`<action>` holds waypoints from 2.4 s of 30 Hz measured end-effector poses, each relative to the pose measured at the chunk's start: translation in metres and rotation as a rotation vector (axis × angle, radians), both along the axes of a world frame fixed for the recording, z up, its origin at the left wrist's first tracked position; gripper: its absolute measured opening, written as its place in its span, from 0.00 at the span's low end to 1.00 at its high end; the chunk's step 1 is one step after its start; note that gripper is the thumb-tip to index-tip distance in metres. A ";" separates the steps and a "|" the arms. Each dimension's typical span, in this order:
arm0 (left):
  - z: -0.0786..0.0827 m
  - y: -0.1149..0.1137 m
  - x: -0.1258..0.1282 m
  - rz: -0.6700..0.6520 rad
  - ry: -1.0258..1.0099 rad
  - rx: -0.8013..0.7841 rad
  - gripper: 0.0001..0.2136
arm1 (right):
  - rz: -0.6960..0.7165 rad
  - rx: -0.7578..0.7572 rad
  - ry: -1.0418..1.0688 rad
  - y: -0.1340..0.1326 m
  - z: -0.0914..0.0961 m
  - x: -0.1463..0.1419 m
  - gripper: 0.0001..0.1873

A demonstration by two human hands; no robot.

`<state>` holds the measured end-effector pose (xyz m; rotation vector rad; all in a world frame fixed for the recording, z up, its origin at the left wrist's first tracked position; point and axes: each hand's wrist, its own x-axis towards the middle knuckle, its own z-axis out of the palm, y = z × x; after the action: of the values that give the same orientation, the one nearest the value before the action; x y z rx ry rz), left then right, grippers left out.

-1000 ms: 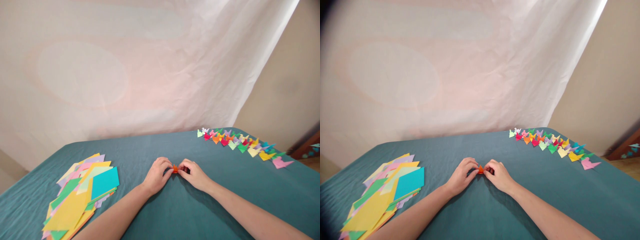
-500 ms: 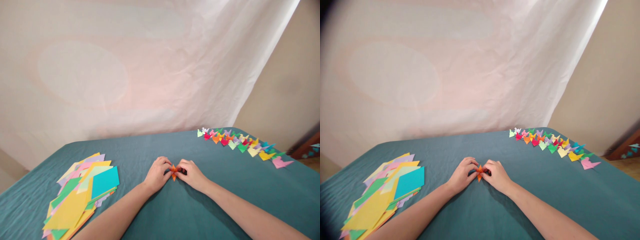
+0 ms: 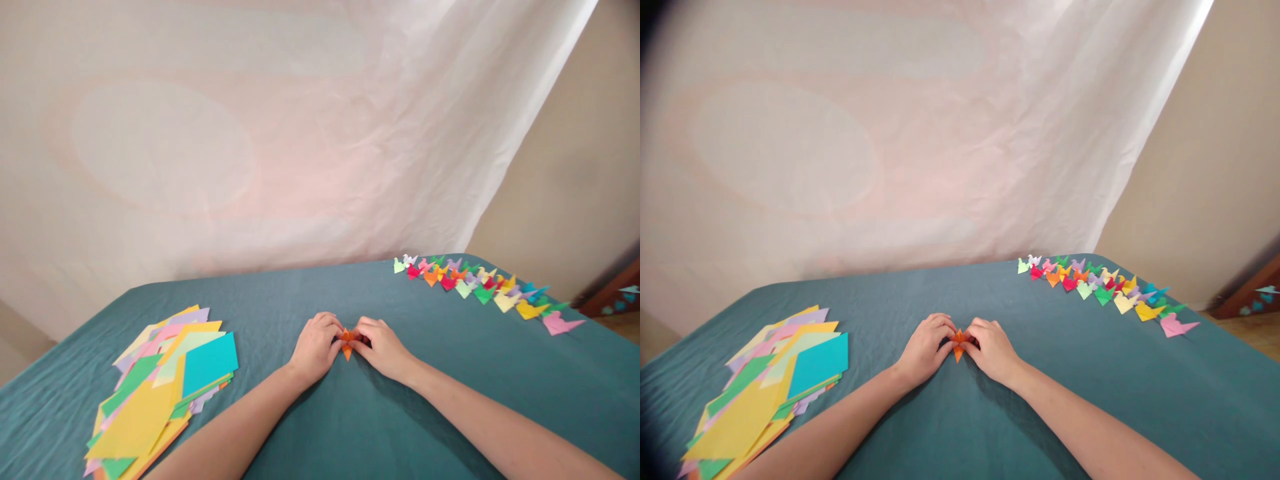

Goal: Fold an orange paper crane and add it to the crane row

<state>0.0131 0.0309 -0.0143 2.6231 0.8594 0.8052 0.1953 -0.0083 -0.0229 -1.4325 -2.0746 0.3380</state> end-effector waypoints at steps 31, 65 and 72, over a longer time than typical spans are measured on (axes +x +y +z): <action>-0.001 -0.001 0.000 0.007 -0.081 -0.010 0.04 | 0.073 0.088 0.203 -0.006 0.003 0.000 0.07; -0.002 0.014 0.016 0.018 -0.255 -0.489 0.09 | 0.000 -0.073 0.530 0.007 -0.006 0.010 0.09; -0.004 0.014 0.016 0.011 -0.277 -0.506 0.08 | 0.005 -0.061 0.541 0.006 -0.005 0.010 0.09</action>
<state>0.0288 0.0450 -0.0180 2.0167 0.8637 0.8038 0.2049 -0.0023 -0.0278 -1.2009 -1.6371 0.7093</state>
